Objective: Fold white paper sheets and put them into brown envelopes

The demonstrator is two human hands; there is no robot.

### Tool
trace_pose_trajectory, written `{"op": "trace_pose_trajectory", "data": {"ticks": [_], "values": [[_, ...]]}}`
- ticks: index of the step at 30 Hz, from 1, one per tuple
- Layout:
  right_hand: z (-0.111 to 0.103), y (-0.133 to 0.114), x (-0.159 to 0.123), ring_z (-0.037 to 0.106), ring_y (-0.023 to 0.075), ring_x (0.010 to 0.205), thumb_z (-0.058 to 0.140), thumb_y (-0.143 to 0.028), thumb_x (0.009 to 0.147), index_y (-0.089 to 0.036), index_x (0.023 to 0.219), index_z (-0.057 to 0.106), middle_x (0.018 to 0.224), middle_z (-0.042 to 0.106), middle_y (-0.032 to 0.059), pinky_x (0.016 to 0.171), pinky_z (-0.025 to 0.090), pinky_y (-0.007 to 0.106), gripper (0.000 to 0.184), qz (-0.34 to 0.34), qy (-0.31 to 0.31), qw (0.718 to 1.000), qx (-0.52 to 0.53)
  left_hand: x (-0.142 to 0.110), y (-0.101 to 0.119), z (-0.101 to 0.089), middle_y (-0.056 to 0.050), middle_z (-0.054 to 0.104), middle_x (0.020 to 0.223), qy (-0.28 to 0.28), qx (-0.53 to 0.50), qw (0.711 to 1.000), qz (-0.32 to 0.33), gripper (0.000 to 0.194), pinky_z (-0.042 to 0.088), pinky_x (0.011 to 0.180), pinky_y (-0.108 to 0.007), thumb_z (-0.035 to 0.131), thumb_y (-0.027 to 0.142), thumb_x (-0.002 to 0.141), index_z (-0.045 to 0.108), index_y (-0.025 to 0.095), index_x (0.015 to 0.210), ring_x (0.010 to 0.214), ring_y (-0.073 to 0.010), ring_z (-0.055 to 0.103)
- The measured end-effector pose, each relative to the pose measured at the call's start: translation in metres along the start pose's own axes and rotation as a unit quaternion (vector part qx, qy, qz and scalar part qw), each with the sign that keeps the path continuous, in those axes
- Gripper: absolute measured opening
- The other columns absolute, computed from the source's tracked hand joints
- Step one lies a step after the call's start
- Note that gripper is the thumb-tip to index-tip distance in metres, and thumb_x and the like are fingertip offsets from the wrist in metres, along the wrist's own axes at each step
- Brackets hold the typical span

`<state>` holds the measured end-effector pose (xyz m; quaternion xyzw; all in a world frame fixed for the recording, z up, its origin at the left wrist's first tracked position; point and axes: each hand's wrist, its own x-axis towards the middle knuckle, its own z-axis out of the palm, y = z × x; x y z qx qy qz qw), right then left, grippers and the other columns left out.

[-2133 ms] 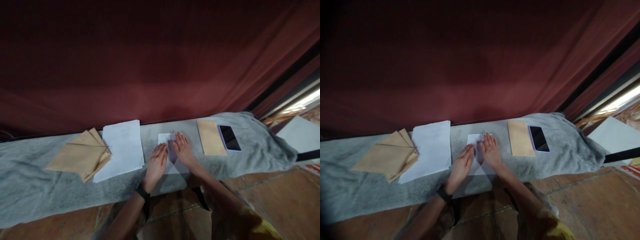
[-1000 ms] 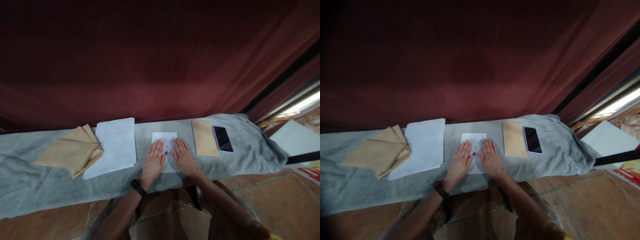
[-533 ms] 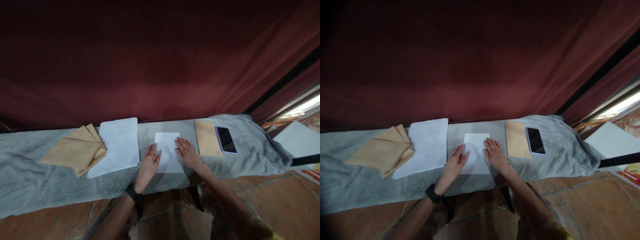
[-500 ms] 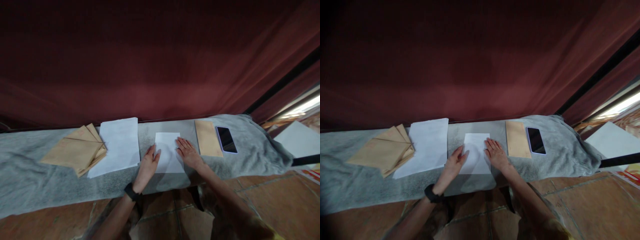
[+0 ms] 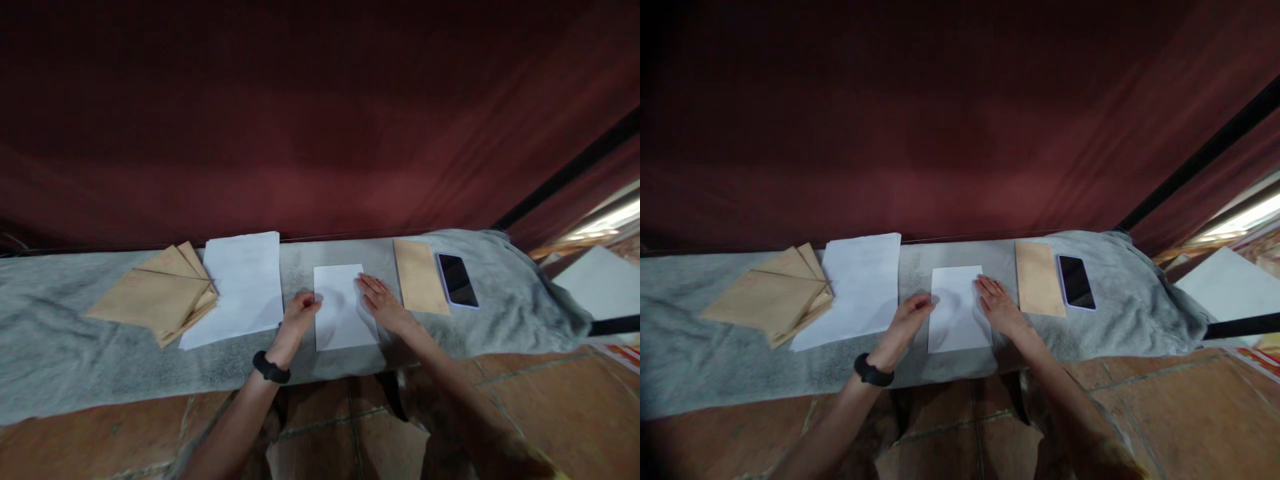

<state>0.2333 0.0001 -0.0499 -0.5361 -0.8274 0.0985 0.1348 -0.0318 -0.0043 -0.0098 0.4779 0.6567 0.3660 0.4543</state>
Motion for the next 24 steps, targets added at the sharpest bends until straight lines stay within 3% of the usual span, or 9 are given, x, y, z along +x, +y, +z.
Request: {"op": "trace_pose_trajectory", "data": {"ticks": [3,7,10,15,20,24], "values": [[0.002,0.000,-0.001,0.036,0.0238,0.150,0.037,-0.022,0.101,-0.019,0.155,0.040,0.162,0.038,0.0109,0.124,0.030,0.050,0.054,-0.004,0.010,1.000,0.005,-0.003,0.005,0.008,0.000,0.065,0.075,0.008,0.083,0.996,0.034,0.009,0.048,0.075,-0.031,0.069,0.024,0.077,0.064,0.020,0.084,0.075,-0.0194,0.064],[0.001,0.000,-0.001,0.037,0.0245,0.149,0.040,-0.023,0.101,-0.019,0.152,0.045,0.161,0.040,0.0115,0.124,0.031,0.050,0.052,-0.006,0.017,0.999,0.030,-0.008,0.008,0.014,-0.002,0.066,0.084,0.048,0.147,0.985,0.075,0.026,0.046,0.073,-0.032,0.065,0.017,0.080,0.061,0.022,0.105,0.076,-0.0205,0.065],[-0.002,0.006,0.000,0.041,0.0239,0.147,0.042,-0.019,0.099,-0.019,0.150,0.049,0.158,0.045,0.0114,0.124,0.033,0.051,0.051,-0.012,0.021,0.998,0.064,-0.003,0.007,0.013,0.002,0.062,0.075,0.020,0.043,0.998,0.049,0.036,0.045,0.067,-0.029,0.064,0.013,0.073,0.060,0.021,0.108,0.067,-0.0176,0.062],[-0.011,0.021,-0.003,0.047,0.0185,0.142,0.040,-0.005,0.094,-0.026,0.146,0.054,0.151,0.054,0.0063,0.121,0.038,0.048,0.058,-0.044,0.020,0.987,0.150,0.004,0.006,0.001,0.004,0.062,0.072,-0.043,-0.159,0.986,-0.026,0.038,0.039,0.055,-0.022,0.073,0.027,0.064,0.067,0.020,0.101,0.058,-0.0123,0.057],[-0.020,0.017,-0.009,0.041,0.0203,0.146,0.049,-0.002,0.086,-0.030,0.143,0.057,0.155,0.050,0.0048,0.122,0.035,0.050,0.063,-0.067,0.008,0.979,0.194,0.000,0.007,-0.004,0.005,0.062,0.068,-0.057,-0.201,0.975,-0.072,0.039,0.032,0.049,-0.020,0.079,0.029,0.059,0.071,0.019,0.097,0.051,-0.0079,0.050],[-0.034,0.004,-0.009,0.048,0.0234,0.141,0.057,-0.011,0.089,-0.032,0.131,0.068,0.146,0.060,0.0032,0.123,0.029,0.055,0.049,-0.052,0.021,0.969,0.241,0.002,0.008,-0.004,0.001,0.067,0.072,-0.049,-0.232,0.970,-0.048,0.029,0.043,0.057,-0.022,0.076,0.033,0.065,0.074,0.018,0.089,0.061,-0.0113,0.058]]}}
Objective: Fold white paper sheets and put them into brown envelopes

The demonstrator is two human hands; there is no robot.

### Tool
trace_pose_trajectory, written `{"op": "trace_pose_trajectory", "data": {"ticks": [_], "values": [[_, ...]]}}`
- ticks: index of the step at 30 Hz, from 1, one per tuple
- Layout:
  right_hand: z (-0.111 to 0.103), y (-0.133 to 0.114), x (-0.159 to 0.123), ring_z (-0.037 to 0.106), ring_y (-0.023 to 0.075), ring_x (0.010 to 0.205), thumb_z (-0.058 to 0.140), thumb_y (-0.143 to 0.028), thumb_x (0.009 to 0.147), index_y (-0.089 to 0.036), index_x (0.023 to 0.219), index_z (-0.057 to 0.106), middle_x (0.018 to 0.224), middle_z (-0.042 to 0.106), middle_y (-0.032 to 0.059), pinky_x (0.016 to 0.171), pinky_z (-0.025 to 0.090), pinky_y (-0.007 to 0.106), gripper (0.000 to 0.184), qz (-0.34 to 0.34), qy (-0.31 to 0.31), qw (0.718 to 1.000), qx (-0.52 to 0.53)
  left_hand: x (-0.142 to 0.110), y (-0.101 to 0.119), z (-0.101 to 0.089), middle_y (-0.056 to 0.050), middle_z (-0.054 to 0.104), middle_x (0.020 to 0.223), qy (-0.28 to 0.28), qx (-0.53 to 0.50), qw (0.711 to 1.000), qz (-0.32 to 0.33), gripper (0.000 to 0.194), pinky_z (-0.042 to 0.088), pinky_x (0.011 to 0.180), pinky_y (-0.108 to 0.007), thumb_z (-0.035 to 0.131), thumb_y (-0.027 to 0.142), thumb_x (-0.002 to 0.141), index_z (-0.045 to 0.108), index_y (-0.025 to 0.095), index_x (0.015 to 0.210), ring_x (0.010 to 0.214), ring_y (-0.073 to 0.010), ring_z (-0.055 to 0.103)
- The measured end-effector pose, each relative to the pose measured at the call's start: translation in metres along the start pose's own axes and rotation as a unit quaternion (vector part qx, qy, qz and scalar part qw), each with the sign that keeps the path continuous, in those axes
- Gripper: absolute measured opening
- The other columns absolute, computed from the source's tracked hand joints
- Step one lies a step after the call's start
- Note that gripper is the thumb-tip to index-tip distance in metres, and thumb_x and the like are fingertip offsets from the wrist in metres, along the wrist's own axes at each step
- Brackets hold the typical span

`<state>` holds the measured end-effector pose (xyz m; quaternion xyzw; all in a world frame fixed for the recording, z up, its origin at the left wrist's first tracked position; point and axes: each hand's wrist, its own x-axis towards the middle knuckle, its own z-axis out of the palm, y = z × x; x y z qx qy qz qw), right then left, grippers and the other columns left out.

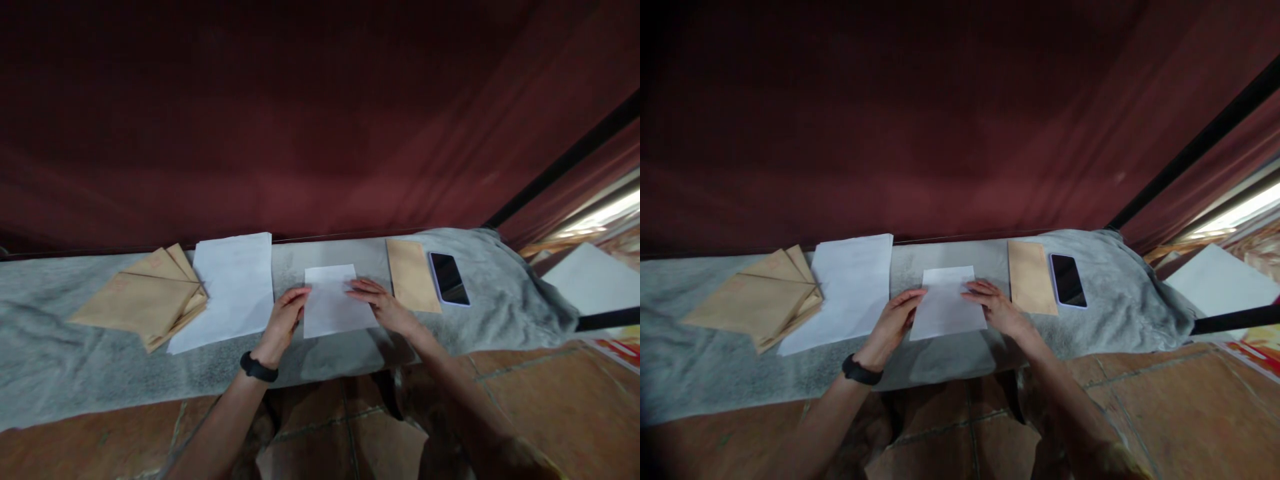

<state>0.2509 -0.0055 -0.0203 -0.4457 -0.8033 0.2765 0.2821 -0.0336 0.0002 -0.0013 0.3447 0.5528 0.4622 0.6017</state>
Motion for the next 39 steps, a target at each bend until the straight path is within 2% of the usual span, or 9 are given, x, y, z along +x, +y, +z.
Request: {"op": "trace_pose_trajectory", "data": {"ticks": [5,9,13,17,22,29,33,36,39], "values": [[-0.008,-0.019,0.005,0.071,0.0237,0.099,0.061,-0.045,0.093,-0.025,0.105,0.079,0.104,0.079,0.0028,0.094,0.053,0.040,0.030,0.113,0.104,0.978,0.140,0.001,0.010,0.001,-0.005,0.072,0.095,-0.025,0.069,0.993,0.089,0.029,0.051,0.080,-0.030,0.076,0.033,0.068,0.076,0.020,0.093,0.091,-0.0196,0.065],[-0.005,-0.029,0.012,0.060,0.0164,0.062,0.072,-0.059,0.079,-0.019,0.066,0.072,0.063,0.068,-0.0014,0.060,0.047,0.027,0.042,0.197,0.205,0.926,0.249,-0.006,0.017,0.007,-0.004,0.070,0.106,-0.024,0.179,0.959,0.218,0.021,0.046,0.089,-0.029,0.077,0.035,0.072,0.075,0.022,0.088,0.103,-0.0207,0.062],[-0.003,-0.038,0.020,0.060,0.0153,0.063,0.080,-0.058,0.070,-0.019,0.078,0.074,0.069,0.071,-0.0011,0.061,0.047,0.027,0.040,0.224,0.242,0.860,0.390,-0.015,0.022,0.013,0.001,0.066,0.074,-0.059,0.142,0.971,0.185,0.025,0.045,0.071,-0.026,0.072,0.045,0.080,0.068,0.020,0.077,0.073,-0.0153,0.058],[-0.001,-0.042,0.024,0.063,0.0164,0.063,0.082,-0.055,0.067,-0.019,0.086,0.074,0.074,0.075,0.0009,0.061,0.050,0.028,0.042,0.264,0.232,0.825,0.442,-0.018,0.022,0.016,0.003,0.065,0.070,-0.076,0.078,0.986,0.127,0.029,0.042,0.063,-0.024,0.075,0.047,0.077,0.067,0.020,0.083,0.065,-0.0129,0.056],[0.007,-0.038,0.025,0.063,0.0160,0.063,0.081,-0.048,0.064,-0.017,0.090,0.074,0.076,0.075,-0.0002,0.061,0.050,0.027,0.041,0.270,0.175,0.857,0.402,-0.014,0.014,0.015,0.000,0.071,0.078,-0.063,0.055,0.996,0.033,0.035,0.045,0.063,-0.024,0.080,0.045,0.067,0.068,0.019,0.088,0.067,-0.0148,0.062],[0.017,-0.039,0.032,0.064,0.0176,0.067,0.076,-0.048,0.068,-0.016,0.090,0.073,0.077,0.075,0.0013,0.065,0.051,0.030,0.039,0.246,0.177,0.868,0.394,-0.010,0.009,0.019,0.000,0.069,0.076,-0.038,0.026,0.999,0.020,0.041,0.045,0.058,-0.026,0.081,0.048,0.065,0.068,0.018,0.089,0.061,-0.0152,0.060],[0.000,-0.049,0.035,0.066,0.0192,0.076,0.074,-0.052,0.075,-0.020,0.086,0.074,0.082,0.076,0.0015,0.076,0.054,0.033,0.033,0.182,0.235,0.888,0.351,-0.011,0.028,0.017,-0.001,0.067,0.075,-0.003,0.121,0.976,0.180,0.022,0.049,0.071,-0.029,0.073,0.042,0.077,0.068,0.021,0.077,0.072,-0.0182,0.061],[-0.016,-0.051,0.034,0.068,0.0244,0.103,0.076,-0.047,0.079,-0.024,0.089,0.076,0.103,0.077,0.0044,0.095,0.051,0.039,0.025,0.089,0.233,0.920,0.304,-0.011,0.042,0.010,-0.003,0.072,0.092,0.019,0.238,0.908,0.344,0.008,0.048,0.092,-0.035,0.065,0.028,0.084,0.071,0.024,0.082,0.096,-0.0230,0.062],[-0.022,-0.042,0.028,0.061,0.0281,0.123,0.076,-0.043,0.081,-0.026,0.096,0.077,0.119,0.074,0.0077,0.108,0.045,0.045,0.022,0.019,0.180,0.955,0.235,-0.007,0.042,-0.001,-0.004,0.073,0.109,-0.030,0.340,0.844,0.415,0.024,0.045,0.103,-0.042,0.053,0.013,0.086,0.073,0.026,0.091,0.111,-0.0245,0.059]]}}
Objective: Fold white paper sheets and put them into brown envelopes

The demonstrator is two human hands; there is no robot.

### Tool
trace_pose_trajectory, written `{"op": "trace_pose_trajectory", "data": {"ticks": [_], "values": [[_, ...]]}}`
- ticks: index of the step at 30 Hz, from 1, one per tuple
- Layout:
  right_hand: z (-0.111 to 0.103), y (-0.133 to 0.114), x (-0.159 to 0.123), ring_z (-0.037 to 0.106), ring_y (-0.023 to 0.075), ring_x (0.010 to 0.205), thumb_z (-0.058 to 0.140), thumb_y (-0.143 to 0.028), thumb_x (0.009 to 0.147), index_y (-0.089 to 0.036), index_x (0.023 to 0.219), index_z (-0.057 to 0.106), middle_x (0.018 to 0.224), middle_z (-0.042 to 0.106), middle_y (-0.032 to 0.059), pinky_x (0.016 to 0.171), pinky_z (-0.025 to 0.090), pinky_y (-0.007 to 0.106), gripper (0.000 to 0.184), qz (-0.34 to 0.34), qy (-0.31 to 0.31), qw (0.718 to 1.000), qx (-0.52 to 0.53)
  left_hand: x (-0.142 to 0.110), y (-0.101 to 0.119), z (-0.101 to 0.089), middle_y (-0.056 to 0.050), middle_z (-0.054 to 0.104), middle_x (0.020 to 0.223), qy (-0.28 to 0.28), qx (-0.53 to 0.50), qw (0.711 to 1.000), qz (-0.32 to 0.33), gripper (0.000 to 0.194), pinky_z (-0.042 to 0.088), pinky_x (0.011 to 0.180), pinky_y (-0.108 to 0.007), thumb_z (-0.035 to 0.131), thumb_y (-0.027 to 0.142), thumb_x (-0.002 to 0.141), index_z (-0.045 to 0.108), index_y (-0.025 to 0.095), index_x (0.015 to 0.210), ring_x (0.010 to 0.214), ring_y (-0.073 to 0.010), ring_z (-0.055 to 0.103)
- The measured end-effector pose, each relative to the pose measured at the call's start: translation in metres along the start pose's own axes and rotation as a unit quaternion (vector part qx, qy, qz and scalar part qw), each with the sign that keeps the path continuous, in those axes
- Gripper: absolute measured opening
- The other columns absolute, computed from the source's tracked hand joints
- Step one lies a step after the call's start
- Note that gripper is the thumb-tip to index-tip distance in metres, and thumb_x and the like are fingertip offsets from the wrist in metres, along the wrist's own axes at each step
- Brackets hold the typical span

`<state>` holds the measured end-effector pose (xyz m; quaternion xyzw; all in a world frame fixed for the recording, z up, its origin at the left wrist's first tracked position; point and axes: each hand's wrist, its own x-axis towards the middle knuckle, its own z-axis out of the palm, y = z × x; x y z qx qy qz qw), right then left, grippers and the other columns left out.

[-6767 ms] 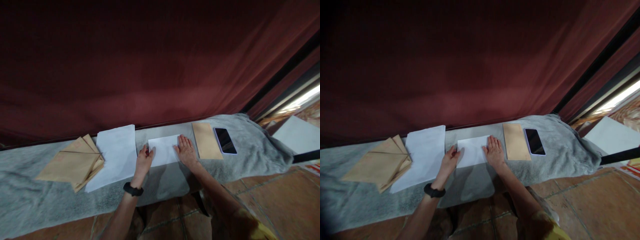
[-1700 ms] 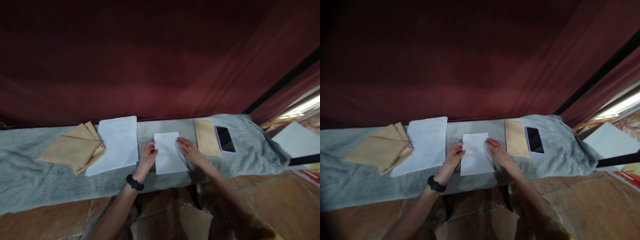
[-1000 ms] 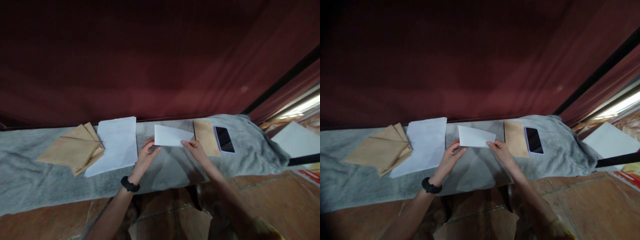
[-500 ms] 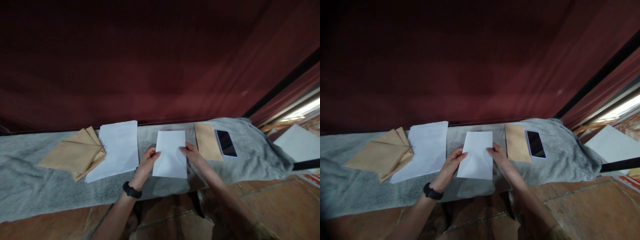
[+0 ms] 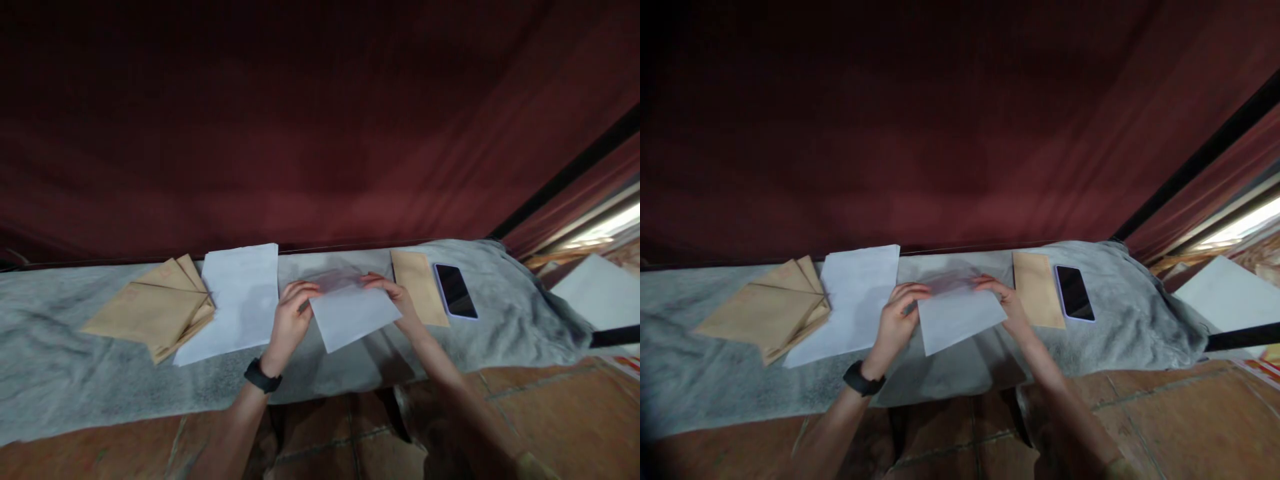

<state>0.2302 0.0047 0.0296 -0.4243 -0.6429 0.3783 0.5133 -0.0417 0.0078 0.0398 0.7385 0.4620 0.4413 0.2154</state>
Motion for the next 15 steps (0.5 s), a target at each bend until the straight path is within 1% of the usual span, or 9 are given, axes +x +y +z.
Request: {"op": "trace_pose_trajectory", "data": {"ticks": [2,3,5,7,8,9,11,13,15], "values": [[-0.004,0.011,-0.005,0.061,0.0283,0.125,0.075,-0.037,0.084,-0.026,0.100,0.076,0.122,0.073,0.0086,0.112,0.043,0.049,0.020,-0.027,-0.054,0.995,-0.077,-0.005,-0.010,-0.002,-0.005,0.072,0.113,-0.070,0.063,0.995,0.037,0.033,0.045,0.104,-0.043,0.049,0.006,0.085,0.073,0.025,0.097,0.116,-0.0246,0.058],[-0.005,0.017,-0.009,0.061,0.0278,0.126,0.073,-0.031,0.085,-0.027,0.103,0.076,0.123,0.073,0.0083,0.113,0.042,0.050,0.020,-0.040,-0.086,0.988,-0.123,-0.009,-0.016,-0.003,-0.006,0.072,0.116,-0.115,0.095,0.987,0.052,0.036,0.045,0.105,-0.044,0.048,0.003,0.084,0.073,0.025,0.100,0.118,-0.0247,0.058],[-0.006,0.028,-0.018,0.061,0.0256,0.126,0.067,-0.018,0.087,-0.028,0.110,0.076,0.125,0.073,0.0063,0.115,0.042,0.051,0.027,-0.056,-0.156,0.962,-0.218,-0.016,-0.025,-0.006,-0.006,0.071,0.120,-0.204,0.147,0.965,0.070,0.041,0.046,0.105,-0.044,0.048,0.000,0.084,0.073,0.025,0.106,0.120,-0.0251,0.059],[-0.007,0.035,-0.027,0.061,0.0227,0.126,0.057,-0.008,0.088,-0.029,0.115,0.075,0.127,0.072,0.0048,0.114,0.045,0.048,0.039,-0.059,-0.199,0.935,-0.289,-0.019,-0.032,-0.007,-0.006,0.071,0.124,-0.261,0.175,0.947,0.068,0.045,0.047,0.106,-0.045,0.048,-0.002,0.084,0.072,0.025,0.110,0.119,-0.0249,0.061],[-0.007,0.036,-0.031,0.061,0.0215,0.127,0.053,-0.005,0.087,-0.029,0.118,0.074,0.130,0.070,0.0045,0.114,0.046,0.047,0.044,-0.059,-0.210,0.924,-0.312,-0.020,-0.034,-0.007,-0.005,0.071,0.124,-0.270,0.180,0.944,0.064,0.046,0.047,0.106,-0.045,0.048,-0.002,0.084,0.073,0.026,0.111,0.118,-0.0245,0.062],[-0.006,0.037,-0.035,0.060,0.0209,0.128,0.051,-0.003,0.086,-0.029,0.122,0.072,0.134,0.068,0.0045,0.114,0.047,0.046,0.049,-0.062,-0.217,0.917,-0.329,-0.019,-0.034,-0.005,-0.005,0.071,0.124,-0.266,0.184,0.945,0.059,0.047,0.046,0.108,-0.045,0.047,-0.002,0.084,0.073,0.026,0.112,0.117,-0.0240,0.063],[-0.004,0.034,-0.040,0.055,0.0212,0.134,0.051,-0.002,0.083,-0.028,0.135,0.064,0.144,0.061,0.0050,0.118,0.042,0.047,0.060,-0.074,-0.229,0.905,-0.350,-0.016,-0.033,0.003,-0.006,0.070,0.129,-0.234,0.185,0.953,0.052,0.045,0.043,0.112,-0.045,0.045,0.002,0.089,0.071,0.026,0.117,0.123,-0.0231,0.061],[0.001,0.028,-0.044,0.048,0.0224,0.141,0.054,-0.003,0.079,-0.028,0.147,0.053,0.153,0.052,0.0058,0.123,0.034,0.050,0.072,-0.089,-0.248,0.894,-0.362,-0.012,-0.029,0.019,-0.007,0.061,0.143,-0.199,0.178,0.962,0.055,0.042,0.039,0.118,-0.044,0.044,0.012,0.096,0.066,0.025,0.129,0.136,-0.0222,0.053],[0.007,0.022,-0.050,0.040,0.0233,0.147,0.056,-0.004,0.076,-0.028,0.153,0.045,0.159,0.044,0.0070,0.126,0.028,0.051,0.081,-0.096,-0.282,0.879,-0.373,-0.012,-0.025,0.040,-0.007,0.050,0.155,-0.206,0.166,0.962,0.071,0.042,0.032,0.122,-0.044,0.043,0.025,0.101,0.056,0.024,0.141,0.146,-0.0216,0.041]]}}
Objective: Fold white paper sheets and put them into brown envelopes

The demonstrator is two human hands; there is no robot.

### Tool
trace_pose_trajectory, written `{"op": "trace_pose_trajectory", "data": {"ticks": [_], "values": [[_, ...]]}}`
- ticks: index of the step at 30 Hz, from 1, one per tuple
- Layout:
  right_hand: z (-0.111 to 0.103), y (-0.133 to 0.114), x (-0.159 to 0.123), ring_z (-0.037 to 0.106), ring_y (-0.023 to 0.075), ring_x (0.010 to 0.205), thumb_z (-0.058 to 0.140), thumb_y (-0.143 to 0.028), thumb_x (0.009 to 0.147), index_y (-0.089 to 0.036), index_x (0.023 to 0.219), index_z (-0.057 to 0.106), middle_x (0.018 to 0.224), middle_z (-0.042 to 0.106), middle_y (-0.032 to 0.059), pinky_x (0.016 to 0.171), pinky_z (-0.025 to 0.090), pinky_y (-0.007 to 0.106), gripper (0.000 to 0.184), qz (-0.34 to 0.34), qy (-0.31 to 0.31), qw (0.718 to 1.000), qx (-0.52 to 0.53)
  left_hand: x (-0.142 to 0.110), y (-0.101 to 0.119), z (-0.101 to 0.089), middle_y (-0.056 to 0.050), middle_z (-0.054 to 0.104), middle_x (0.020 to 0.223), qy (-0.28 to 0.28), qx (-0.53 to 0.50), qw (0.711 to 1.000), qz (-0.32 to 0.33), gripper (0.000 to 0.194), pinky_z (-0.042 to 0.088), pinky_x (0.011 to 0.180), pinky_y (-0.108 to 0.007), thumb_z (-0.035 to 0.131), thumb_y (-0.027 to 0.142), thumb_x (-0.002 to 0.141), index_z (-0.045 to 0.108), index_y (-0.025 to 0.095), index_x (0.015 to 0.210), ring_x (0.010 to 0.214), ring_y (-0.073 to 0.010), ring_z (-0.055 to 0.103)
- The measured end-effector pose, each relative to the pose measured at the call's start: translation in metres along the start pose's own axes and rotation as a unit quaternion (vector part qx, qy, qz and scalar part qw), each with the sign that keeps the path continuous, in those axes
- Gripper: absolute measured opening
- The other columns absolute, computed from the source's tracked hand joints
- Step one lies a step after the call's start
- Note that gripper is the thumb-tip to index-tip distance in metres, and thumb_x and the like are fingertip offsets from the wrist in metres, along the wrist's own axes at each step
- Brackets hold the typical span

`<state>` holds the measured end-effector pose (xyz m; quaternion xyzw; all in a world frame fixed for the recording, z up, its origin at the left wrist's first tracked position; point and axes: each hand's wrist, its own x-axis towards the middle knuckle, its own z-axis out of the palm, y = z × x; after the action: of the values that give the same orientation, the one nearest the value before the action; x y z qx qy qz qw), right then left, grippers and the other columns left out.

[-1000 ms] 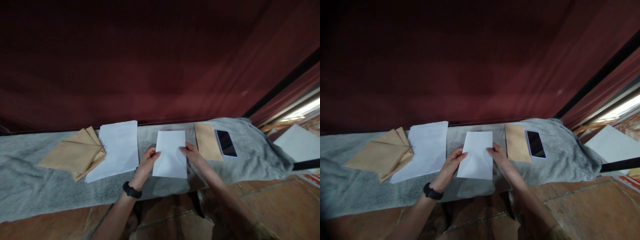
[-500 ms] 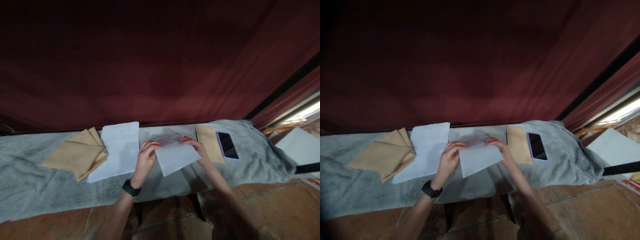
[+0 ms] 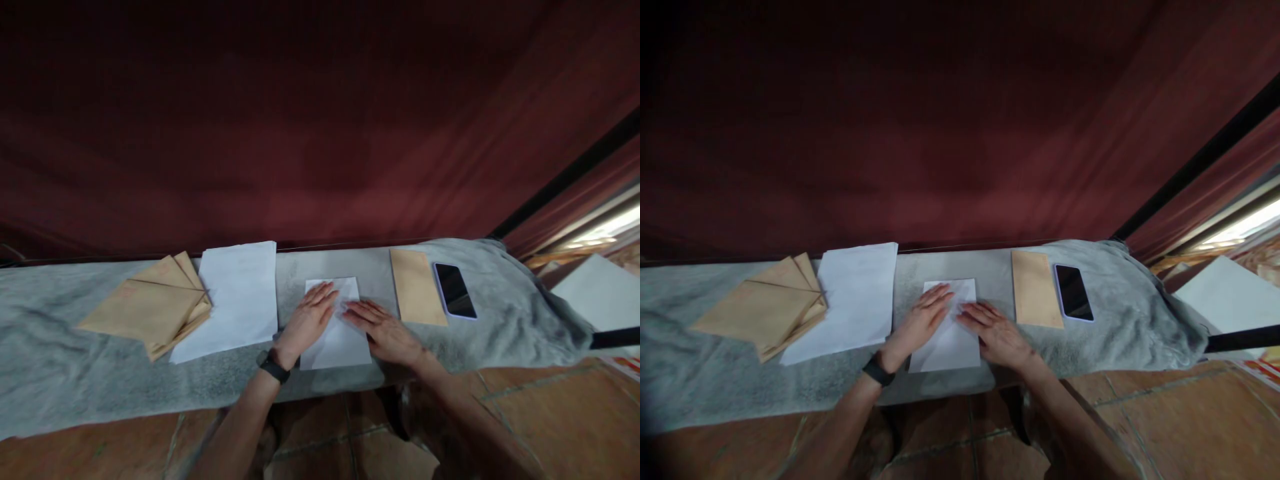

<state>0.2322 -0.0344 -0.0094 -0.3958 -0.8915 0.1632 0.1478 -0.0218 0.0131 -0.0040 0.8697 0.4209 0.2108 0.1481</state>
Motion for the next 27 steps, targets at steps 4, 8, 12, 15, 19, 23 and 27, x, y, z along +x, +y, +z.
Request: {"op": "trace_pose_trajectory", "data": {"ticks": [4,8,12,15,19,23,27], "values": [[0.010,-0.014,-0.007,0.032,0.0264,0.151,0.059,-0.010,0.079,-0.024,0.155,0.041,0.162,0.038,0.0118,0.126,0.026,0.050,0.080,-0.003,-0.041,0.999,-0.032,0.010,0.017,0.031,-0.005,0.041,0.161,-0.059,0.038,0.998,0.008,0.046,0.021,0.126,-0.051,0.034,0.033,0.105,0.047,0.026,0.149,0.152,-0.0232,0.030],[0.021,-0.014,-0.015,0.035,0.0284,0.150,0.060,-0.011,0.083,-0.028,0.149,0.050,0.161,0.040,0.0115,0.124,0.030,0.051,0.069,-0.001,-0.005,0.998,-0.057,0.011,0.019,0.044,-0.004,0.038,0.163,-0.050,0.077,0.996,-0.021,0.050,0.016,0.127,-0.053,0.036,0.041,0.105,0.043,0.026,0.152,0.154,-0.0256,0.025],[0.020,-0.005,-0.020,0.046,0.0240,0.143,0.056,-0.007,0.084,-0.027,0.143,0.057,0.154,0.050,0.0092,0.124,0.032,0.048,0.062,-0.018,-0.005,0.998,-0.052,0.008,0.007,0.042,-0.005,0.037,0.163,-0.034,0.082,0.995,-0.045,0.052,0.017,0.127,-0.052,0.037,0.042,0.104,0.040,0.027,0.154,0.154,-0.0252,0.024],[0.010,0.005,-0.024,0.049,0.0222,0.140,0.054,-0.005,0.084,-0.027,0.142,0.058,0.153,0.052,0.0068,0.123,0.034,0.047,0.062,-0.019,-0.008,0.999,-0.038,0.002,-0.010,0.034,-0.005,0.038,0.162,-0.036,0.067,0.995,-0.056,0.052,0.020,0.126,-0.050,0.039,0.042,0.104,0.042,0.029,0.153,0.153,-0.0247,0.027],[-0.002,0.013,-0.030,0.049,0.0223,0.140,0.055,-0.008,0.086,-0.030,0.143,0.057,0.153,0.052,0.0054,0.123,0.033,0.048,0.060,-0.009,0.007,0.999,-0.031,-0.010,-0.027,0.022,-0.006,0.041,0.160,-0.048,0.032,0.997,-0.058,0.050,0.025,0.124,-0.048,0.042,0.043,0.102,0.047,0.028,0.150,0.150,-0.0246,0.036],[0.001,0.003,-0.032,0.033,0.0249,0.150,0.066,-0.018,0.083,-0.027,0.154,0.042,0.163,0.038,0.0083,0.127,0.021,0.049,0.076,-0.023,-0.033,0.999,-0.019,-0.018,-0.024,0.018,-0.005,0.040,0.161,-0.039,0.053,0.996,-0.063,0.050,0.020,0.125,-0.051,0.044,0.041,0.102,0.047,0.030,0.150,0.152,-0.0270,0.031],[0.005,-0.006,-0.033,0.028,0.0253,0.153,0.071,-0.029,0.084,-0.028,0.155,0.039,0.166,0.030,0.0097,0.128,0.016,0.048,0.078,-0.029,-0.075,0.997,-0.007,-0.016,-0.005,0.019,-0.006,0.036,0.163,-0.038,0.065,0.996,-0.057,0.050,0.014,0.127,-0.050,0.038,0.039,0.104,0.043,0.028,0.153,0.153,-0.0246,0.027]]}}
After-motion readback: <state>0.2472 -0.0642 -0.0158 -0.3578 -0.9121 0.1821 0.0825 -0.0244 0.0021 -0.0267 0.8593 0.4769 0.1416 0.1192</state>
